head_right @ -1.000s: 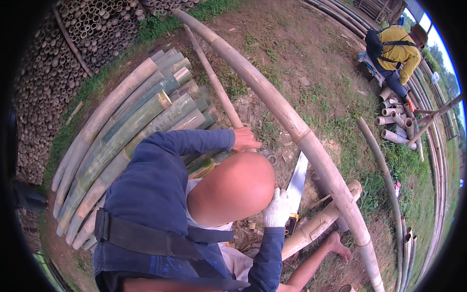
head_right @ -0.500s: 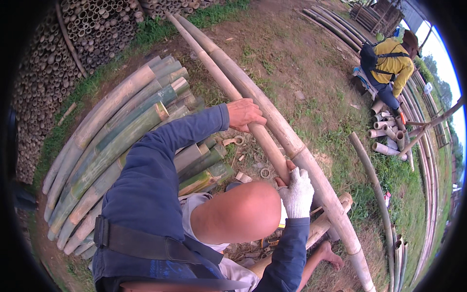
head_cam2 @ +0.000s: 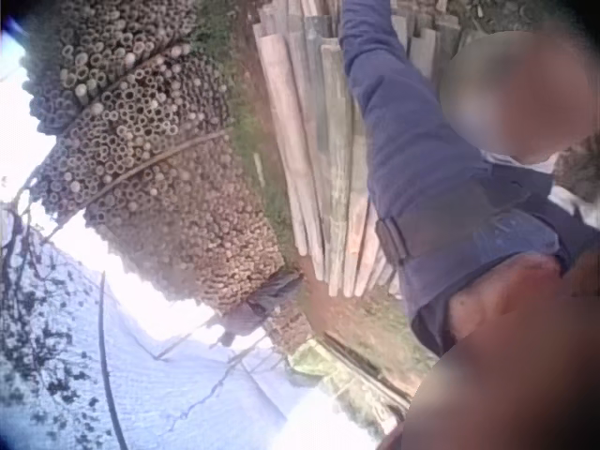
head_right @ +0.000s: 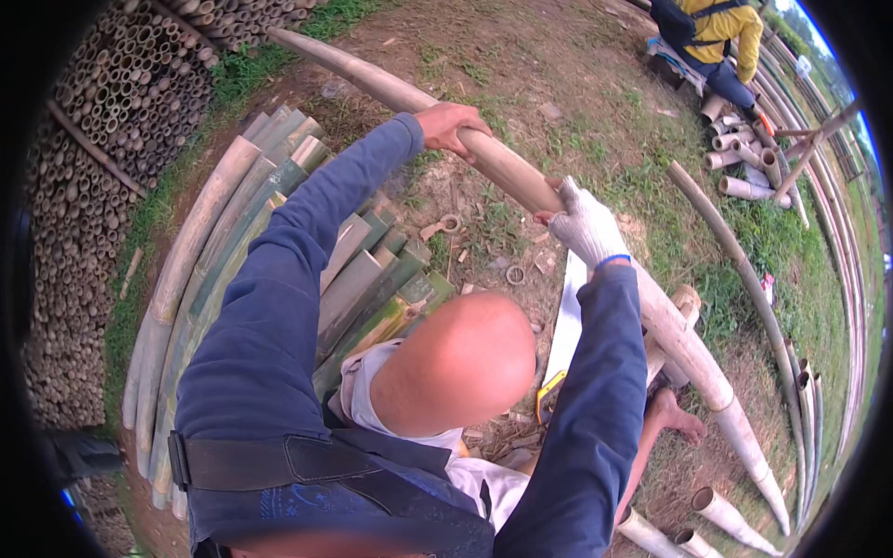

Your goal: The person sits on the ground and uses a hand saw to cut long bamboo poles into shorter sections. They repeatedly position each pole, saw through it, and set the cut pieces aside.

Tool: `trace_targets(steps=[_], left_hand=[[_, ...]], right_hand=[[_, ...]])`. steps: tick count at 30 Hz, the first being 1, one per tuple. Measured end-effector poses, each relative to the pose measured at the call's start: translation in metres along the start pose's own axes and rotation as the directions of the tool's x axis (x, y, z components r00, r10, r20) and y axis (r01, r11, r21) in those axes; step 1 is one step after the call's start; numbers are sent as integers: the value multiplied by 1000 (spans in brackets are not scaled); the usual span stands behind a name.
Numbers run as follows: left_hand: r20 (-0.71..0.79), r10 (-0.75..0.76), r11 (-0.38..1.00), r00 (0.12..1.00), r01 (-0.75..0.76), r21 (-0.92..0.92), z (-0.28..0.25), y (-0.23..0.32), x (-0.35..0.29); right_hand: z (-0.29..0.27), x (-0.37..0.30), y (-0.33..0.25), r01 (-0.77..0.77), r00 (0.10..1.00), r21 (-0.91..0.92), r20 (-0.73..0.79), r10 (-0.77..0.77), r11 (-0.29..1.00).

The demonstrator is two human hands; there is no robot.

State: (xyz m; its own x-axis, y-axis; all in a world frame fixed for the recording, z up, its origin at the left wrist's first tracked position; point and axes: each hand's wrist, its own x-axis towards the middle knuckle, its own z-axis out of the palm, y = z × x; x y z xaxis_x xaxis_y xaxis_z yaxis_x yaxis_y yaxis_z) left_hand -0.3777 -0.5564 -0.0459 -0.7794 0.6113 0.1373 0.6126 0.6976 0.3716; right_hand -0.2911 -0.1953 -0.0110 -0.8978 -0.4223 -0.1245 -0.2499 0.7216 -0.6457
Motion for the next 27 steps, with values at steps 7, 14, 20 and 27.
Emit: trace_targets(steps=[7,14,20,27], left_hand=[[-76,86,995,993,-81,63,61,11,41],[7,108,976,994,-105,-192,84,31,61],[-160,248,954,956,-212,211,99,45,54],[-211,197,953,957,-137,269,100,57,34]], right_hand=[[10,-11,67,-14,980,-448,-185,-78,894],[49,-106,113,-134,734,-361,-662,-152,923],[87,-151,78,-68,658,-316,-727,-196,946],[48,-34,68,-37,912,-573,-354,-206,819]])
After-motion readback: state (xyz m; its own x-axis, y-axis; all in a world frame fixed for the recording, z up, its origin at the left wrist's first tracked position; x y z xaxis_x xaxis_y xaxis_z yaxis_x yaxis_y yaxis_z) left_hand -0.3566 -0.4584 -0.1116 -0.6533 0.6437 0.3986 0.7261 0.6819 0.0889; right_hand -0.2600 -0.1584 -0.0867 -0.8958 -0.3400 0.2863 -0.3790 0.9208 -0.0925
